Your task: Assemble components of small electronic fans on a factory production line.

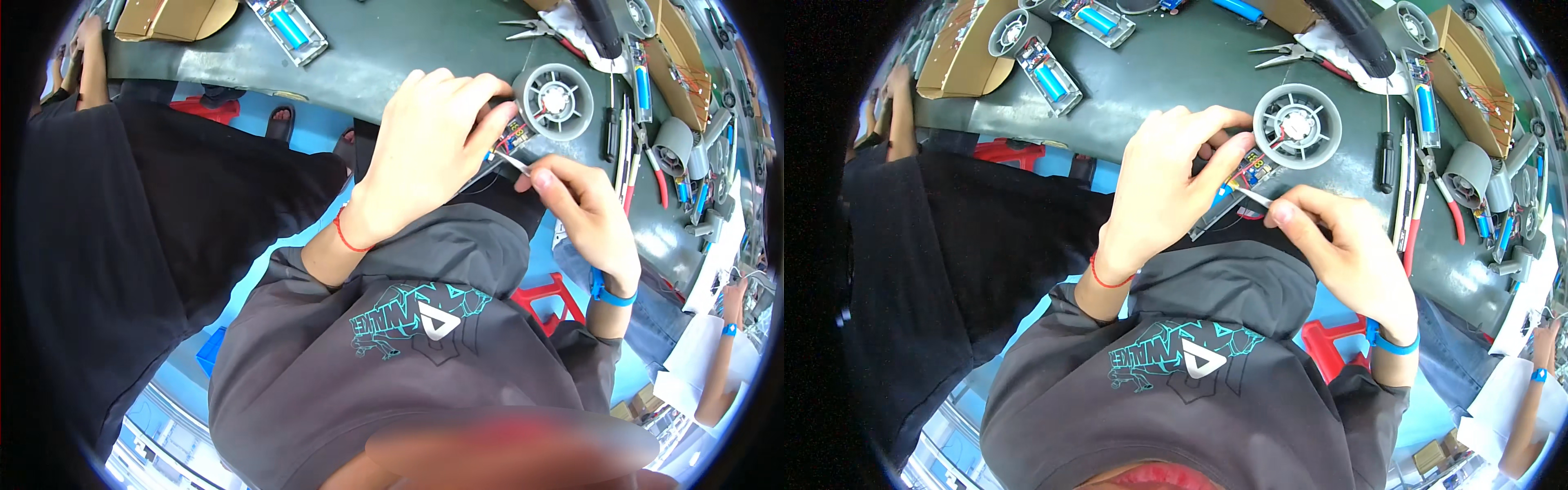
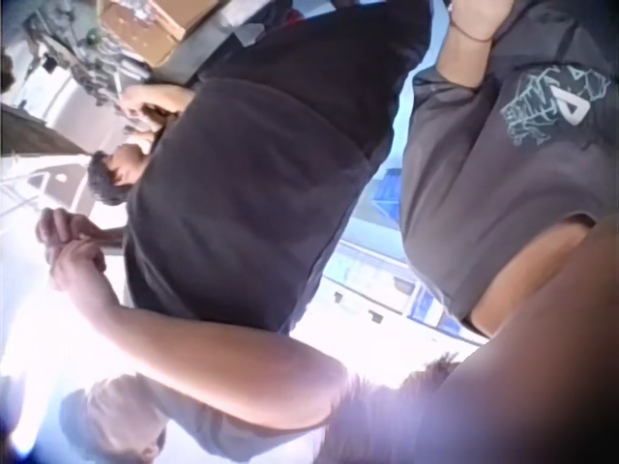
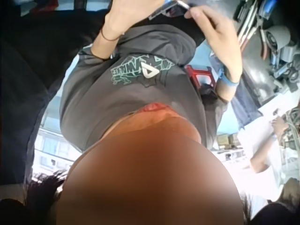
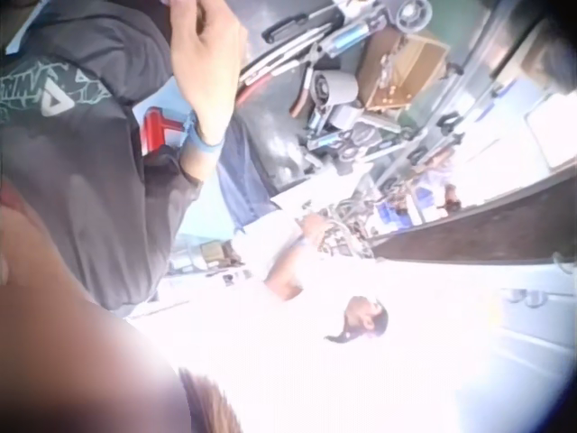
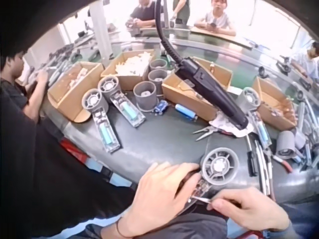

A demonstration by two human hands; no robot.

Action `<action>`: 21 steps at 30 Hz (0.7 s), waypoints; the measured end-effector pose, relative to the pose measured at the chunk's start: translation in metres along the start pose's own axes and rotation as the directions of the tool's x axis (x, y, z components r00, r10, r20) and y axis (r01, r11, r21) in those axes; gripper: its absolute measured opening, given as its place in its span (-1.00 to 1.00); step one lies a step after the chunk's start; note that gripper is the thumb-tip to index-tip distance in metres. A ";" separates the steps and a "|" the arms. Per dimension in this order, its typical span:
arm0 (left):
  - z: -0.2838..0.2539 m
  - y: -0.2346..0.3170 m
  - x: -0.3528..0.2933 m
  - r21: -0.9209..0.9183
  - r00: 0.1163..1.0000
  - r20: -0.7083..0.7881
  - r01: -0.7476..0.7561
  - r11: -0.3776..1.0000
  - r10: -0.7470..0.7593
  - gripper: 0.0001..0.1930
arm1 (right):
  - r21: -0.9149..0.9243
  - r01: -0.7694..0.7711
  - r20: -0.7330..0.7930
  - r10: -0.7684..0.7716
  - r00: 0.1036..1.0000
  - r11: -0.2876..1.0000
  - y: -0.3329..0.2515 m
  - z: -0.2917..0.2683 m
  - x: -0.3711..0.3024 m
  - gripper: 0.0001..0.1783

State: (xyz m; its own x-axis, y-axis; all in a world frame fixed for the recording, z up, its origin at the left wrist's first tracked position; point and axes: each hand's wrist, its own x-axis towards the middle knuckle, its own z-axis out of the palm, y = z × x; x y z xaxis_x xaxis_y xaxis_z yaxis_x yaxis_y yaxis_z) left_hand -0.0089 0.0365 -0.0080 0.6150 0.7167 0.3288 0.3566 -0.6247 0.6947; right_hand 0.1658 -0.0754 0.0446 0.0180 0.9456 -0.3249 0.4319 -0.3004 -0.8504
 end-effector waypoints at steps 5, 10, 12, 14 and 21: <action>-0.001 -0.002 0.001 -0.034 1.000 0.010 -0.002 0.999 0.002 -0.90 | 0.122 -0.111 0.136 0.095 0.986 0.986 0.001 0.002 0.006 -0.61; -0.002 -0.003 0.001 -0.070 1.000 0.014 0.003 0.998 -0.002 -0.91 | 0.178 -0.168 0.177 0.136 0.975 0.970 0.008 0.000 0.003 -0.59; -0.003 -0.002 0.001 -0.065 1.000 0.015 0.006 0.998 -0.005 -0.91 | 0.222 -0.176 0.184 0.136 0.973 0.959 0.010 0.001 0.002 -0.59; -0.003 -0.002 0.001 -0.062 1.000 0.017 0.009 0.998 -0.008 -0.92 | 0.251 -0.164 0.177 0.121 0.977 0.954 0.011 0.002 0.001 -0.59; -0.001 -0.006 0.005 -0.062 1.000 0.009 0.008 0.998 -0.008 -0.92 | 0.206 -0.182 0.167 0.149 0.975 0.962 0.008 0.004 0.009 -0.59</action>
State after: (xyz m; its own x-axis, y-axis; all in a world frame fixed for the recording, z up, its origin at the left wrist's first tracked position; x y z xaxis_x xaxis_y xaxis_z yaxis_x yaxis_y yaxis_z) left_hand -0.0086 0.0435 -0.0098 0.6184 0.7187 0.3178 0.3172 -0.5983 0.7358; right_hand 0.1654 -0.0702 0.0334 -0.0690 0.8561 -0.5121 0.2266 -0.4865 -0.8438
